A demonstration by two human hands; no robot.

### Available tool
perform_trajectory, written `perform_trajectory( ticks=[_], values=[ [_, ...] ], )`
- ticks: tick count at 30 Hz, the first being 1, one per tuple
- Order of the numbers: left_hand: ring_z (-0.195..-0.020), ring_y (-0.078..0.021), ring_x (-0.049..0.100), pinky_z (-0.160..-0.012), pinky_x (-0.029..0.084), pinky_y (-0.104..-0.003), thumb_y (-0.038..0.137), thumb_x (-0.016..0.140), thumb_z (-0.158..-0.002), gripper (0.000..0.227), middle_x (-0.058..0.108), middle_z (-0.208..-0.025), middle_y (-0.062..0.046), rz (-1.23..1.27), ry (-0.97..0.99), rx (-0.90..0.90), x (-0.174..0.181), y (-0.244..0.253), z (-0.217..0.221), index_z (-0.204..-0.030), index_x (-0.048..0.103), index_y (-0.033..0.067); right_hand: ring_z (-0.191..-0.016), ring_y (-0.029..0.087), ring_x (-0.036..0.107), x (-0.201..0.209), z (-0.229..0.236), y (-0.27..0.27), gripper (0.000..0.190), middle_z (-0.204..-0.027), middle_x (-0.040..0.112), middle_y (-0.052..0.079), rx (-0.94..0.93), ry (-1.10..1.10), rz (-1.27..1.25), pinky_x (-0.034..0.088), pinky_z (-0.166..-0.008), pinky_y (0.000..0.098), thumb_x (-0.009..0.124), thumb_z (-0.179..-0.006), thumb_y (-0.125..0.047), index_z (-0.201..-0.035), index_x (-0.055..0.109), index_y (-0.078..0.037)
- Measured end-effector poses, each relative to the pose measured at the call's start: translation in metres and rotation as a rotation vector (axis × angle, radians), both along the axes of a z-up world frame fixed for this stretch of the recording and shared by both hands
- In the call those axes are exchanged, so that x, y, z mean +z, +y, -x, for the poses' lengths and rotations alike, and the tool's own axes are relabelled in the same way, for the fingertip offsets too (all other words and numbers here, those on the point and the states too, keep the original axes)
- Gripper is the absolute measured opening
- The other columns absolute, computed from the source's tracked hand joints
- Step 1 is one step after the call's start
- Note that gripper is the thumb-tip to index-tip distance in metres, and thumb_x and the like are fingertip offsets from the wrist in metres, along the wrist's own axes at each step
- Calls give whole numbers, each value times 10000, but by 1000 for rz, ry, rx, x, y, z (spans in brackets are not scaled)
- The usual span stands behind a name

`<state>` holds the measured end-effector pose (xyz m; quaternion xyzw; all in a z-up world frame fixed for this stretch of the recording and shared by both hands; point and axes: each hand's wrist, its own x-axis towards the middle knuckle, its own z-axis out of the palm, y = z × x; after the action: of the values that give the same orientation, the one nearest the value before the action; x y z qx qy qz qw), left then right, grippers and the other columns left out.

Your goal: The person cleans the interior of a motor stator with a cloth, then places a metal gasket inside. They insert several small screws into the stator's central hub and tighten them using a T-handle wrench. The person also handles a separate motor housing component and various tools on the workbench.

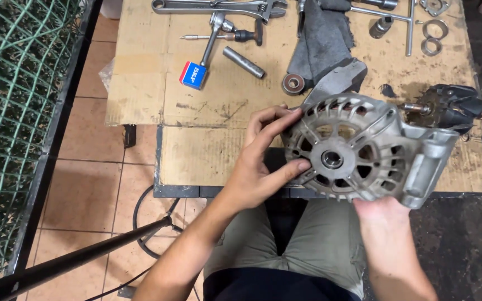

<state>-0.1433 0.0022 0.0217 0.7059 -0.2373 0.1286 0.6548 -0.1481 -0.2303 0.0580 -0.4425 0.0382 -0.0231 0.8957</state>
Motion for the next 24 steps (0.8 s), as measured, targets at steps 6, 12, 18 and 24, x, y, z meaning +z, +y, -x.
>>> perform_trajectory(
  ticks=[6, 12, 18, 24],
  values=[
    [-1641, -310, 497, -1460, 413, -527, 386, 723, -1172, 582, 504, -1631, -137, 17, 47, 22, 8, 3, 1, -1693, 549, 194, -1528, 436, 606, 25, 6, 22, 863, -1614, 653, 224, 217, -50, -122, 499, -1300, 588, 756, -1022, -652, -1599, 613, -27],
    [-1612, -287, 499, -1454, 399, -509, 433, 653, -1198, 543, 516, -1581, -117, 81, 101, 16, 9, 2, -1, -1666, 579, 168, -1582, 389, 563, 42, 11, 34, 585, -1647, 660, 198, 37, 211, -629, 361, -1386, 592, 613, -1146, -420, -1589, 644, -41],
    [-1629, -281, 479, -1445, 351, -494, 438, 584, -1220, 539, 539, -1608, -145, 99, 141, 8, -8, 2, -6, -1670, 576, 141, -1642, 435, 492, 32, 20, 22, 561, -1739, 582, 209, 178, 158, -595, 298, -1375, 665, 438, -1238, -383, -1677, 593, -70],
    [-1646, -284, 465, -1450, 351, -505, 450, 591, -1218, 552, 528, -1620, -146, 112, 138, 0, -8, 3, -4, -1674, 572, 139, -1693, 422, 436, 42, 21, 30, 613, -1784, 522, 201, 222, 58, -478, 256, -1422, 697, 561, -1202, -395, -1714, 534, -58]
  ],
)
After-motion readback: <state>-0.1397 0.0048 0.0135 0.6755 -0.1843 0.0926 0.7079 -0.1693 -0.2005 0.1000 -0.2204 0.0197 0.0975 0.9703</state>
